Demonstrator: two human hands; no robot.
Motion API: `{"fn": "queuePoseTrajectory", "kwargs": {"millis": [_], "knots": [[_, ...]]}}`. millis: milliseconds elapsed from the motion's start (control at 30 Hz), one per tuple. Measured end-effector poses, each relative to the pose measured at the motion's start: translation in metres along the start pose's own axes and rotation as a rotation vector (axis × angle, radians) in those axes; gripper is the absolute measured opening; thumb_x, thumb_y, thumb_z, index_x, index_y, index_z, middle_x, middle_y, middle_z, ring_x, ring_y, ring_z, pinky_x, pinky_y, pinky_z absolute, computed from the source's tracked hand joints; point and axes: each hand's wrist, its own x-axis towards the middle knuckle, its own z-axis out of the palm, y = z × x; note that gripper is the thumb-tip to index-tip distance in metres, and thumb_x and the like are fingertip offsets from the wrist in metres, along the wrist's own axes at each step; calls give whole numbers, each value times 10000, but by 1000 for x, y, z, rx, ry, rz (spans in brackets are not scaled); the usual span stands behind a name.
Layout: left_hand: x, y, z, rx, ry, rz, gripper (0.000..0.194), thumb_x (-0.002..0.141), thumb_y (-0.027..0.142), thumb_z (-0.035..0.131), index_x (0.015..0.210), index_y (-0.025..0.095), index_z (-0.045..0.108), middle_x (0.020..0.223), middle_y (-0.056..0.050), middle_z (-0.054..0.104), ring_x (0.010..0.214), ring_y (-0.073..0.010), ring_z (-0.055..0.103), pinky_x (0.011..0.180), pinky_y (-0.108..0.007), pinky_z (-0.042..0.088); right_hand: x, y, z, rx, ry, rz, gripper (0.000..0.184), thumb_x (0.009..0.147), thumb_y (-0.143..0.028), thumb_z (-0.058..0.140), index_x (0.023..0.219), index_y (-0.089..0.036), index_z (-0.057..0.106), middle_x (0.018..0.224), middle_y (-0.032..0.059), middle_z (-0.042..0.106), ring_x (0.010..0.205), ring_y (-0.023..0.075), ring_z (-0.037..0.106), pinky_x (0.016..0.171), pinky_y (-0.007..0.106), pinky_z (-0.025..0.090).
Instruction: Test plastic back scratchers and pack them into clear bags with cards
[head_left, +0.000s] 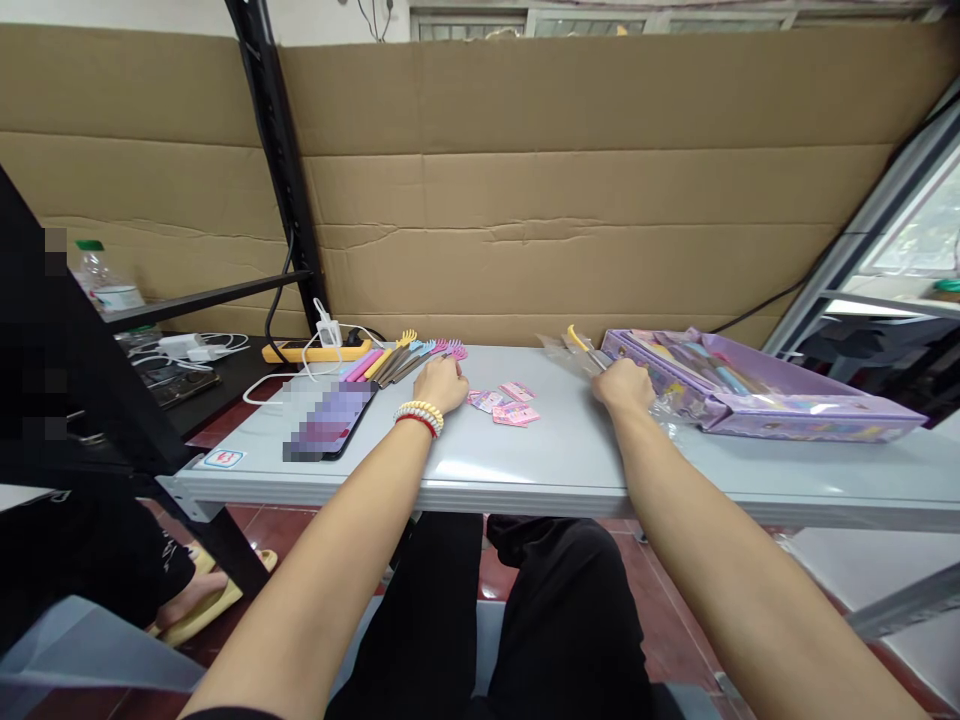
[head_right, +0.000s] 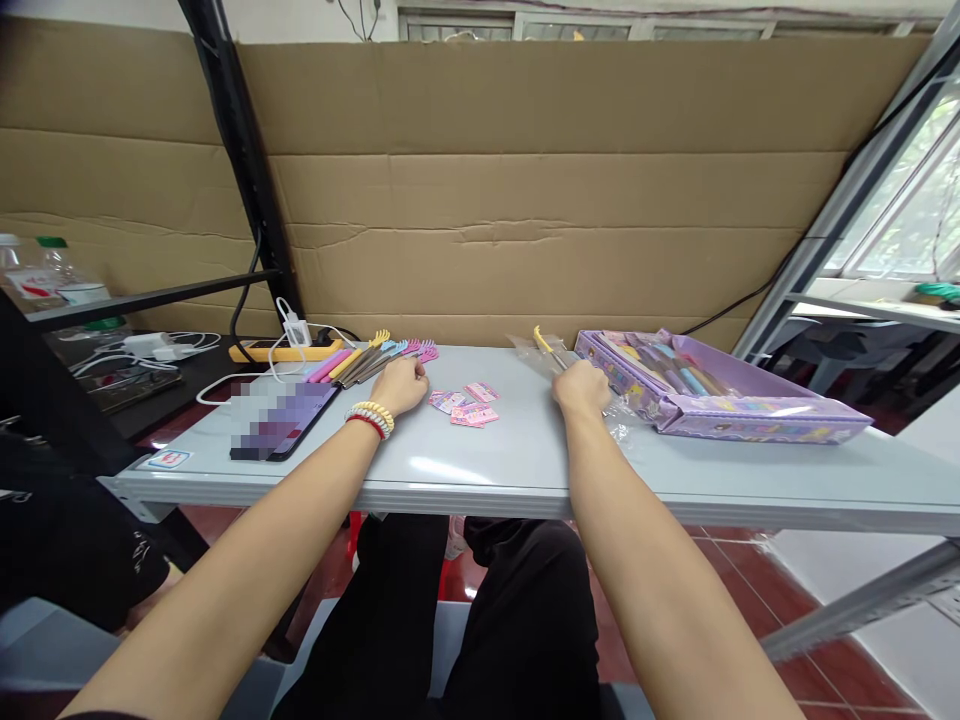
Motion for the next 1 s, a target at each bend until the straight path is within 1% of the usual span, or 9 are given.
{"fn": "queuePoseTrajectory", "kwargs": {"millis": [100,167,333,467,533,600,700,900,1000], "knots": [[0,-1,1,40,43,-31,238,772,192,483,936,176,655,1058,-132,646,1008,-260,583,828,-351,453,-2,-4,-5,-46,2,143,336,696,-230,620,995,-87,677,982,273,622,968,359,606,766,460,487],[0,-3,0,96,106,-93,249,780,199,483,948,150,660,1060,-163,632,1049,-292,555,862,-384,435,-5,-7,-8,-38,1,116,333,673,-243,636,966,-94,690,964,260,632,952,353,606,751,442,486],[4,-17,-6,166,225,-277,297,783,233,502,1016,114,644,1150,-196,576,1119,-321,485,925,-427,383,-13,-14,-14,39,95,-57,266,685,-301,587,890,-153,672,902,169,649,889,296,599,749,397,455],[12,-33,-8,166,236,-449,404,786,280,513,1120,67,590,1217,-224,530,1156,-340,449,944,-448,352,-21,-26,-15,153,203,-254,120,705,-295,544,711,-176,561,780,95,603,785,223,554,738,337,424],[17,-37,-7,162,227,-513,428,795,313,509,1143,73,575,1233,-228,525,1157,-350,446,944,-464,337,-26,-31,-15,249,223,-333,144,727,-281,511,621,-195,465,720,69,560,749,199,526,737,321,408],[22,-40,-6,157,227,-564,451,799,348,504,1157,81,566,1241,-232,525,1158,-359,441,940,-478,325,-30,-35,-13,395,217,-396,193,769,-262,439,588,-208,397,701,54,531,742,182,515,741,307,401],[27,-43,-3,150,254,-629,496,785,354,508,1177,50,542,1266,-259,495,1172,-373,418,930,-493,312,-36,-39,-10,580,162,-492,213,800,-233,361,589,-211,384,716,43,524,770,169,520,755,288,405],[31,-50,1,127,336,-686,404,835,261,415,1177,80,532,1268,-255,483,1164,-363,407,913,-528,292,-42,-42,-8,588,103,-555,289,844,-278,337,567,-213,388,677,37,507,773,173,518,776,296,410],[31,-52,0,113,328,-679,385,863,236,363,1173,95,541,1248,-241,504,1166,-350,417,910,-507,304,-43,-44,-7,693,63,-542,373,877,-370,323,547,-214,401,619,31,477,689,167,509,705,297,416]]}}
